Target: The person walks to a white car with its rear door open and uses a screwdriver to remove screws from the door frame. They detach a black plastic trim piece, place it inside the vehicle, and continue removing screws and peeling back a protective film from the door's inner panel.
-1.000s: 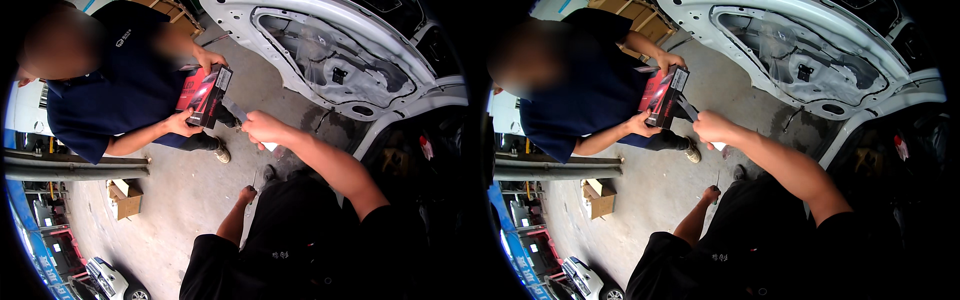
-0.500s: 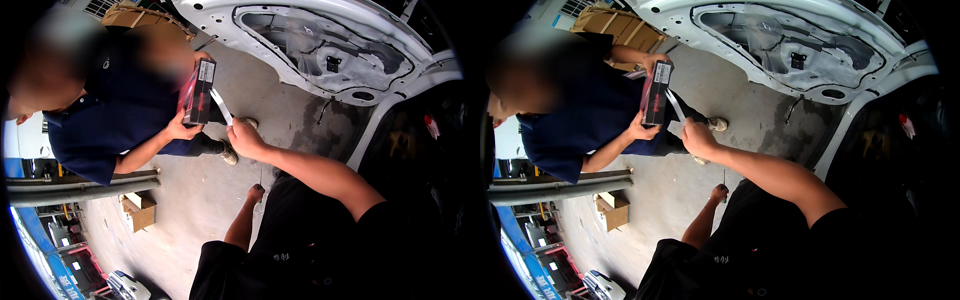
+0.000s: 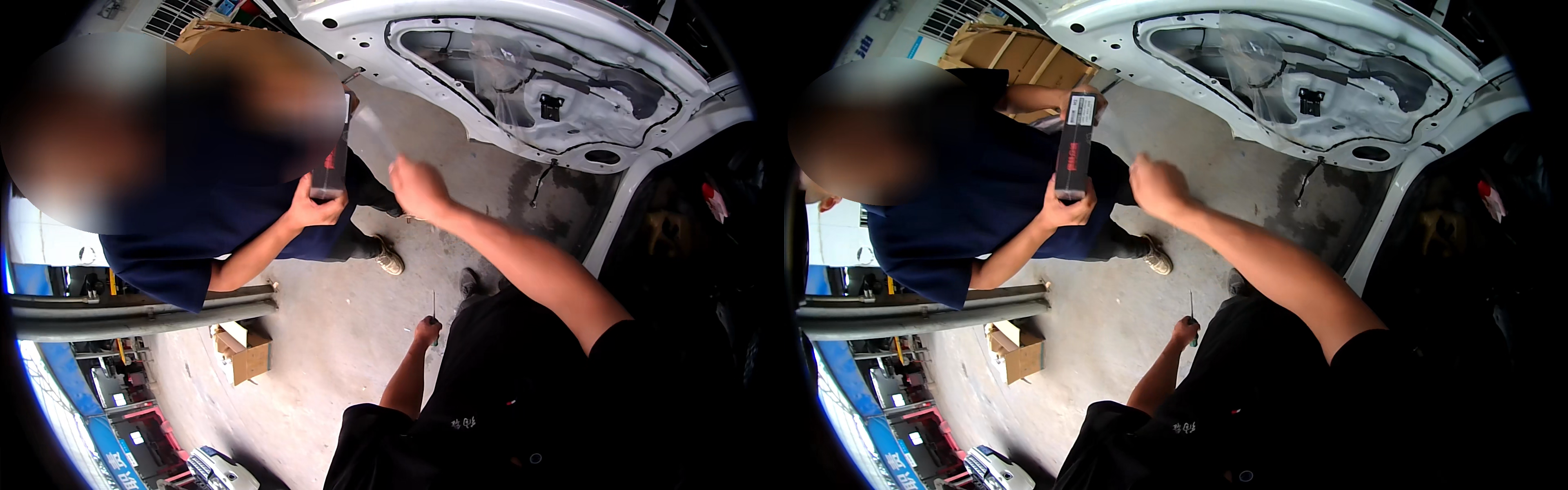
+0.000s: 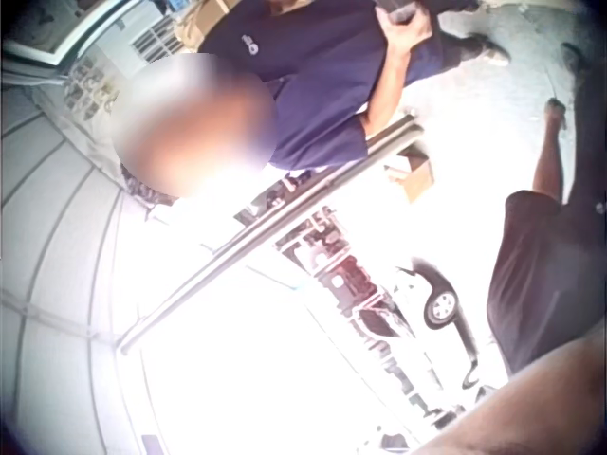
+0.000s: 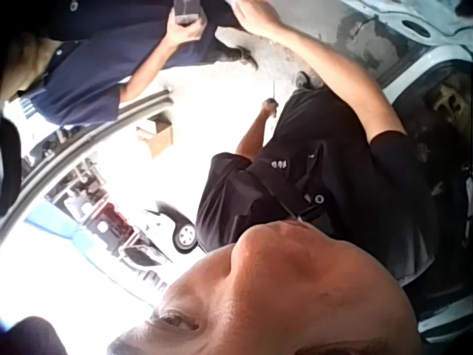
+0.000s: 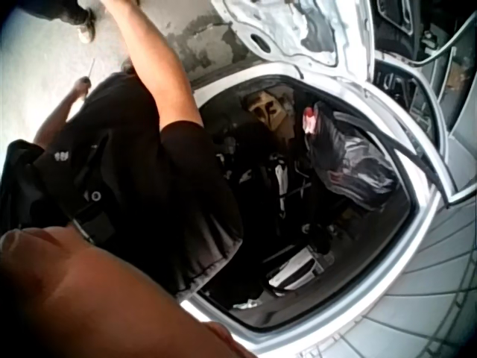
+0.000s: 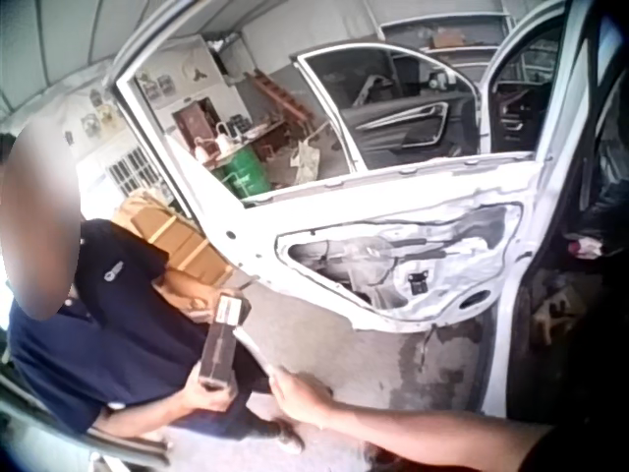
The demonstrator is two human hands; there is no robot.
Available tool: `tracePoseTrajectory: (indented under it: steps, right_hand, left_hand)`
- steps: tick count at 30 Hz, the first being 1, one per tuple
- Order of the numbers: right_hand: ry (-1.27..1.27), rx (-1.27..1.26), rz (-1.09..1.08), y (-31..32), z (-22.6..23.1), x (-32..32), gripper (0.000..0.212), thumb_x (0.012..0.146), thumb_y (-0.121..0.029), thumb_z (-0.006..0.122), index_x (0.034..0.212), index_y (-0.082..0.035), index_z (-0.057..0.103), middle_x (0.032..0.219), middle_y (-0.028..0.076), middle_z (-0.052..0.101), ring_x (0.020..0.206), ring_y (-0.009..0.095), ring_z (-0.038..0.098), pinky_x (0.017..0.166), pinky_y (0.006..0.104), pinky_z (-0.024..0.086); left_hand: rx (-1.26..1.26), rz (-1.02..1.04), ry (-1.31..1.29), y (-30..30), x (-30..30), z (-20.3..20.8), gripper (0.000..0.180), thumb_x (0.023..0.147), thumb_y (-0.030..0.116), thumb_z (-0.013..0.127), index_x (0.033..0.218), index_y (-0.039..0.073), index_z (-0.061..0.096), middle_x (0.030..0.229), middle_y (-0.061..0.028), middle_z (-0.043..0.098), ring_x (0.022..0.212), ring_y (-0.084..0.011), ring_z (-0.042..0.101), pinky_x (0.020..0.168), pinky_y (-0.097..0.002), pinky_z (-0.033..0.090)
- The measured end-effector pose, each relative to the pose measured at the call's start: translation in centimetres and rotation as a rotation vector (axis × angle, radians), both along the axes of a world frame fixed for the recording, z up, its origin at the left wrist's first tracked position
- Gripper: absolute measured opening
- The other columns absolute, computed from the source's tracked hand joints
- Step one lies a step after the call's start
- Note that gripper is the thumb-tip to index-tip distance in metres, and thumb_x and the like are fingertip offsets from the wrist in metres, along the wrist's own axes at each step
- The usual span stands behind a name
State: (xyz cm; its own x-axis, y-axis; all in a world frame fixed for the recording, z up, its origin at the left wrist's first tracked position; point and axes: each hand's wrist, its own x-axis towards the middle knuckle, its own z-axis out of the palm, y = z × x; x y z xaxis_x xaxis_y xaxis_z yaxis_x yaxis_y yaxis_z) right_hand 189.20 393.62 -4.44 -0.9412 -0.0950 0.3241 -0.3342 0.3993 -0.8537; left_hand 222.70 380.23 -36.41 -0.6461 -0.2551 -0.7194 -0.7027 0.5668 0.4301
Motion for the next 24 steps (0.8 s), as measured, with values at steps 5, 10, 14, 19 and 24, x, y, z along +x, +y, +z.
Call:
tracePoseTrajectory:
  steps: [5, 10, 14, 19, 24]
  right_hand:
    - [0.146, -0.050, -0.003, 4.0, 2.9, -2.6, 0.021, 0.089, -0.019, 0.050, 0.078, -0.002, 0.047, 0.058, 0.019, 0.055, 0.058, 0.040, 0.057, 0.051, 0.0484, 0.042]
    - [-0.045, -0.236, 0.092, 6.9, 0.7, 0.2, 0.022, 0.089, -0.020, 0.052, 0.078, -0.001, 0.047, 0.059, 0.017, 0.054, 0.059, 0.039, 0.055, 0.051, 0.0447, 0.040]
    - [-0.186, -0.102, 0.223, 9.8, -3.1, 4.2, 0.026, 0.087, -0.023, 0.056, 0.078, -0.001, 0.048, 0.060, 0.018, 0.053, 0.056, 0.037, 0.054, 0.051, 0.0428, 0.039]
    - [-0.422, 0.283, 0.168, 18.2, -16.7, 10.0, 0.030, 0.083, -0.029, 0.060, 0.082, 0.000, 0.052, 0.070, 0.020, 0.057, 0.066, 0.036, 0.058, 0.058, 0.0430, 0.042]
    - [-0.588, 0.388, -0.012, 27.1, -23.4, 15.4, 0.038, 0.082, -0.035, 0.061, 0.076, 0.002, 0.053, 0.071, 0.021, 0.057, 0.070, 0.039, 0.057, 0.061, 0.0444, 0.042]
  left_hand:
    - [0.019, -0.025, 0.003, 0.1, -0.7, 0.1, 0.026, 0.070, 0.024, 0.059, 0.085, 0.004, 0.061, 0.076, -0.0142, 0.063, 0.074, -0.0264, 0.062, 0.067, -0.0376, 0.048]
    - [-0.022, -0.106, 0.034, 0.0, -1.8, -1.2, 0.026, 0.069, 0.024, 0.061, 0.085, 0.003, 0.061, 0.075, -0.0138, 0.064, 0.071, -0.0258, 0.062, 0.064, -0.0371, 0.049]
    - [-0.022, -0.124, 0.072, -0.2, -3.2, -1.7, 0.026, 0.069, 0.023, 0.061, 0.083, 0.002, 0.060, 0.071, -0.0126, 0.063, 0.066, -0.0238, 0.062, 0.060, -0.0364, 0.049]
    - [0.011, -0.137, 0.088, 0.7, -4.8, -1.4, 0.027, 0.070, 0.024, 0.060, 0.082, 0.000, 0.058, 0.068, -0.0120, 0.062, 0.062, -0.0231, 0.062, 0.059, -0.0361, 0.049]
    - [0.011, -0.196, 0.069, 2.0, -4.7, -0.1, 0.028, 0.071, 0.027, 0.060, 0.081, 0.000, 0.058, 0.068, -0.0127, 0.063, 0.064, -0.0232, 0.063, 0.061, -0.0359, 0.050]
